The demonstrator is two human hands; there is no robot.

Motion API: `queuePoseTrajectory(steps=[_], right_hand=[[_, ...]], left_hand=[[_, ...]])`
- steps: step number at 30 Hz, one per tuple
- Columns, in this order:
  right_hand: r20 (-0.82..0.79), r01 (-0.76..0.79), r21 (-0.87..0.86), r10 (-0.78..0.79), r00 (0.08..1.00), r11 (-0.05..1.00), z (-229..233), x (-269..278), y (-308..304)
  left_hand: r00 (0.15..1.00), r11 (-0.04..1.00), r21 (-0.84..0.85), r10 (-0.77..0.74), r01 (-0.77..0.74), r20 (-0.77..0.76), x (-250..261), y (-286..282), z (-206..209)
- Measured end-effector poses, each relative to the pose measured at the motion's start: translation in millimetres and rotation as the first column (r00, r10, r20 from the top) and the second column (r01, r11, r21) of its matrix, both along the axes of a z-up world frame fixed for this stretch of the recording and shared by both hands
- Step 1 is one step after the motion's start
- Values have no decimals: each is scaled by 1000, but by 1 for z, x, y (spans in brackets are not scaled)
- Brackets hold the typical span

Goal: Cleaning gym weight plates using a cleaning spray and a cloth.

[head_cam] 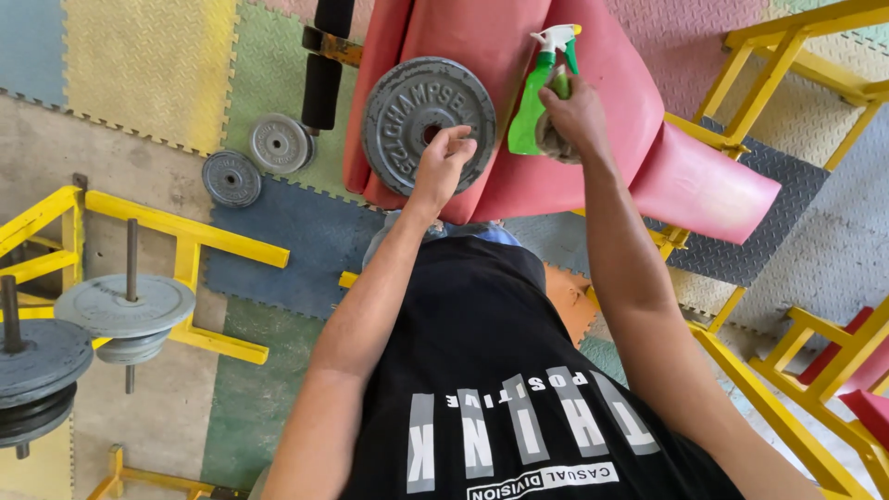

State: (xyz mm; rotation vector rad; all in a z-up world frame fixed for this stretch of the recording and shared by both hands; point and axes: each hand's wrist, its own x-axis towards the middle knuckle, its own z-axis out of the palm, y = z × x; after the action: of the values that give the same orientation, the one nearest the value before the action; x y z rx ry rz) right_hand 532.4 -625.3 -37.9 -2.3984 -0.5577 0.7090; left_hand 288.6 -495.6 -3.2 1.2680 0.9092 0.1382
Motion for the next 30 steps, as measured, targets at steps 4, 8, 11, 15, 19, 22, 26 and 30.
queuePoseTrajectory(steps=[4, 8, 11, 15, 19, 22, 26, 30], right_hand=[[-14, 67, 55, -66, 998, 996, 23, 5, 7], [-84, 123, 200, -108, 991, 972, 27, -3, 26], [-41, 137, 264, -131, 991, 955, 26, -28, 51], [388, -62, 247, -40, 921, 967, -40, -75, 76], [372, -9, -51, 28, 928, 999, 40, -175, 134], [453, -167, -47, 170, 875, 985, 15, -227, 133], [359, -453, 10, 420, 834, 891, 50, -265, 112], [422, -702, 261, 576, 700, 663, 41, -227, 87]], left_hand=[[998, 996, 86, -1, -4, 58, -16, 13, -6], [1000, 941, 336, 17, -22, 16, -32, 33, 13], [999, 857, 513, 51, -44, 2, -45, 48, 21], [993, 586, 810, 99, -5, -65, -65, 68, 35], [986, 630, 772, 60, 84, -157, -88, 86, -10], [991, 697, 707, -38, 120, -130, -103, 97, -34], [978, 867, 454, -169, 206, -120, -111, 112, -16], [962, 902, 344, -272, 261, -16, -112, 120, -11]])
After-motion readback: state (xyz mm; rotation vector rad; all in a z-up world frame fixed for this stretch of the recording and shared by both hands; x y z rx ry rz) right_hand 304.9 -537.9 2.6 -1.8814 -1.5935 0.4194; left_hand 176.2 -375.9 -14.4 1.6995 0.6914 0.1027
